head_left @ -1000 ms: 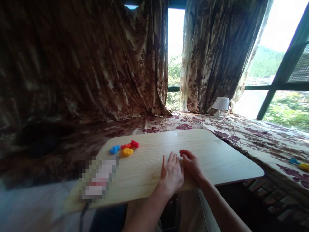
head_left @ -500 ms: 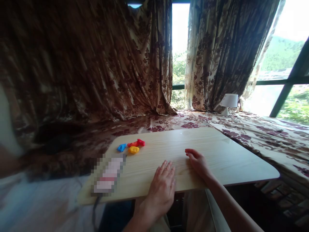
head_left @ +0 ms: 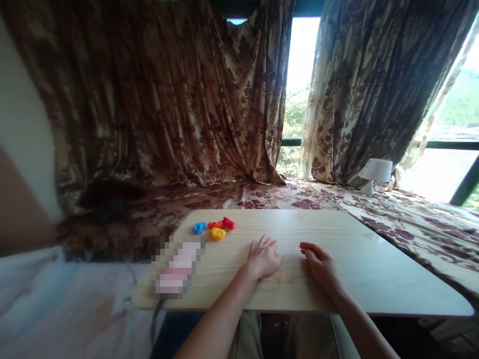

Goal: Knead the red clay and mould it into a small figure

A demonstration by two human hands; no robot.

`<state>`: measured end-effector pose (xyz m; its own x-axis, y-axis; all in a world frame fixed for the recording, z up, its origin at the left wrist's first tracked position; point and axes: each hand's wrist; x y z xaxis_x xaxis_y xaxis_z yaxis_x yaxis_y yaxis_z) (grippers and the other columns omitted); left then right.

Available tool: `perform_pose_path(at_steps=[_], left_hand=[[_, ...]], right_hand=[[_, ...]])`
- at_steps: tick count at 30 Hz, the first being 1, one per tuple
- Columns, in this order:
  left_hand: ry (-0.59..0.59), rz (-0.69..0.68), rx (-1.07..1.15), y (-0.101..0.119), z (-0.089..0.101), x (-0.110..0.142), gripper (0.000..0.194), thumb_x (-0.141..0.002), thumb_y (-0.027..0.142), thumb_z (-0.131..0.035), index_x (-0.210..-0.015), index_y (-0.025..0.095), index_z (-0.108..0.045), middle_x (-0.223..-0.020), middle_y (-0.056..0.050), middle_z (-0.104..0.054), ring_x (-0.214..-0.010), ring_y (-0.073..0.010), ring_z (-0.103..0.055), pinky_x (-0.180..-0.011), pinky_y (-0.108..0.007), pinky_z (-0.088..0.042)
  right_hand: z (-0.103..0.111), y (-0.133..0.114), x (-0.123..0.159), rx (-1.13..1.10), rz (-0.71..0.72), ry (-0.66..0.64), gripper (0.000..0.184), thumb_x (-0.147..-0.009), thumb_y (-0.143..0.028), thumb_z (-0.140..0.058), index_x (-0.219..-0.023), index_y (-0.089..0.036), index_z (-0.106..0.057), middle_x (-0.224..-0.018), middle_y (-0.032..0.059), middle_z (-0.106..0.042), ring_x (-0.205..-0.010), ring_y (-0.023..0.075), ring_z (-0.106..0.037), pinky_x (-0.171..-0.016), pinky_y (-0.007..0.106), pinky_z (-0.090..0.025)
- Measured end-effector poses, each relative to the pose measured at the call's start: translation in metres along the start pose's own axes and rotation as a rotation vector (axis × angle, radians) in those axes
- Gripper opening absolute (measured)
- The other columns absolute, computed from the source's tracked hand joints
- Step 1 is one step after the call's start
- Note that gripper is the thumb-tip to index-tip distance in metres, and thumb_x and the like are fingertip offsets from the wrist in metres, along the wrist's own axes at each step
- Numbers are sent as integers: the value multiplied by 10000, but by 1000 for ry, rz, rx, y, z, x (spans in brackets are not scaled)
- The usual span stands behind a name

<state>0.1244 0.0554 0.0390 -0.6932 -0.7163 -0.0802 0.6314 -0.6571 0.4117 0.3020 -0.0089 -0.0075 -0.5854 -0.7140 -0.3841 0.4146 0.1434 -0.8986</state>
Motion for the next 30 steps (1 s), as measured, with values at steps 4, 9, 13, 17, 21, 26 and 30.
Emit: perform_pose_path(at_steps=[4, 9, 13, 17, 21, 26, 30], left_hand=[[79, -105, 99, -10, 5, 57, 472, -893, 354, -291, -1317, 223, -451, -1416, -15, -409, -1353, -191, -270, -1126, -432, -208], [88, -293, 69, 19, -8, 94, 473, -904, 283, -271, -1345, 192, -413, -1460, -12, -337, -1385, -184, -171, -1154, -394, -165], [110, -311, -12, 51, -22, 56, 516, -903, 360, -267, -1370, 156, -349, -1419, -82, -402, -1362, -213, -234, -1150, -470, -110], [107, -80, -68, 44, -12, -2, 477, -851, 332, -353, -1282, 154, -458, -1334, -114, -497, -1310, -254, -326, -1109, -513, -189], [43, 73, 1, 4, 8, -5, 522, -839, 367, -360, -1303, 145, -449, -1388, -106, -442, -1315, -265, -331, -1085, -492, -252], [26, -67, 106, -16, 11, 70, 468, -898, 341, -256, -1324, 270, -435, -1422, 21, -401, -1347, -168, -284, -1127, -406, -210], [45, -211, 80, 8, -2, 96, 464, -883, 287, -293, -1318, 250, -449, -1466, 23, -323, -1378, -180, -196, -1145, -392, -166]], right_hand=[[-1, 0, 0, 7, 8, -6, 266, -681, -334, -517, -818, -190, -694, -870, 74, -723, -810, 237, -665, -803, 380, -493], [-1, 4, 0, 34, 34, -4, 254, -675, -326, -519, -798, -192, -697, -842, 70, -726, -794, 232, -664, -797, 373, -496], [0, 6, -1, 27, 20, -19, 260, -669, -344, -529, -801, -190, -692, -858, 74, -722, -808, 238, -662, -790, 372, -501], [2, 5, -2, 53, 21, -21, 274, -660, -354, -527, -799, -188, -695, -858, 80, -722, -808, 246, -661, -803, 384, -495], [1, 3, -1, 22, 6, -8, 269, -667, -351, -526, -793, -188, -697, -855, 81, -725, -786, 241, -669, -778, 378, -503], [-1, -2, 0, 7, -7, 0, 266, -651, -336, -520, -785, -193, -700, -834, 69, -727, -788, 230, -666, -796, 369, -496], [0, -4, 1, 46, 10, -2, 271, -648, -319, -504, -784, -188, -699, -808, 68, -724, -783, 228, -658, -808, 374, -485]])
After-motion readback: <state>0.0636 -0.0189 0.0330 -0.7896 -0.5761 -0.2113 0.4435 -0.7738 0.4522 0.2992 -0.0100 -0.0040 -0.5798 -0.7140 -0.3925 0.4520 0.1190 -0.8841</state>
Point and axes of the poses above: each hand's wrist, its own x-axis away from the middle knuckle, its own z-axis out of the back of the hand, y = z × x
